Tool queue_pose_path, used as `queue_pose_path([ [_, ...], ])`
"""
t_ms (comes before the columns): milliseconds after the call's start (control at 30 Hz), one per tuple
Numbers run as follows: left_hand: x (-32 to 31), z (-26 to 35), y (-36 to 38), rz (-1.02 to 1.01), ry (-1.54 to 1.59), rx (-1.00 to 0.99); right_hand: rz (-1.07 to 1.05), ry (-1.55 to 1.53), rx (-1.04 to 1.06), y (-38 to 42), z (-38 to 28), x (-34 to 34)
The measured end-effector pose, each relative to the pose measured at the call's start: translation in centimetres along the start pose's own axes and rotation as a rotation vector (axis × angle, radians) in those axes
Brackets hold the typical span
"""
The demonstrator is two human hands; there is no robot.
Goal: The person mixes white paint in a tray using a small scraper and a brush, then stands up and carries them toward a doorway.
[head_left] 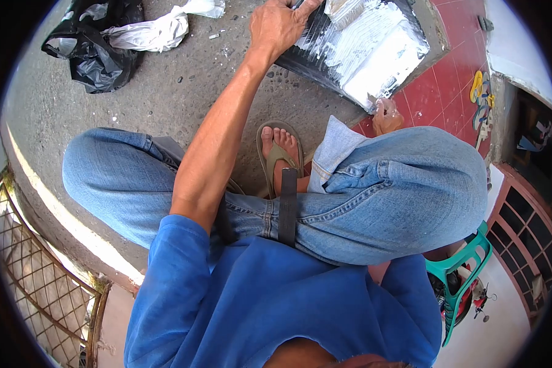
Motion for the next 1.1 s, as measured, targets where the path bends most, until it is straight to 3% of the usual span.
queue_pose_path([
  [67, 0.0, 0.2, 0.0, -0.005, 0.010, -0.001, -0.165, -0.167, -0.205, 1.2, -0.1, -0.9],
  [100, -0.1, 0.2, 0.0, 0.000, 0.018, -0.003, -0.141, -0.321, -0.294, 1.1, 0.3, -1.3],
  [200, 0.1, 0.2, 0.2, -0.008, 0.021, 0.005, 0.025, -0.362, -0.309, 0.7, -0.2, 1.0],
  [233, 0.1, 0.3, 0.2, -0.014, 0.020, 0.008, 0.007, -0.115, -0.259, 0.2, 0.1, 1.1],
  [333, 0.1, 0.2, -0.1, 0.067, 0.012, -0.085, -0.116, 0.016, -0.231, 0.7, 0.0, -0.9],
  [467, -0.4, -0.3, -0.3, 0.110, -0.022, -0.099, 0.056, -0.335, -0.327, 0.7, 0.4, 0.3],
  [567, -0.2, 0.2, -0.2, 0.070, -0.018, -0.089, -0.032, 0.114, -0.170, 0.9, -0.8, -0.3],
  [700, -0.1, 0.1, -0.1, 0.056, -0.004, -0.074, -0.023, -0.179, -0.256, 0.5, -0.3, 0.0],
  [1100, -0.3, 0.0, -0.2, 0.048, -0.034, -0.084, -0.036, -0.269, -0.241, 0.1, 0.1, -0.1],
])
Point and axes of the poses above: each hand's wrist, its own y-axis away from the middle knuckle, its own x-axis out of the back of the hand, z = x × y, the point moved 8 cm from there along -y, towards the middle knuckle, and after that the axes turned 2 degrees about -y, right-handed, at the moved point
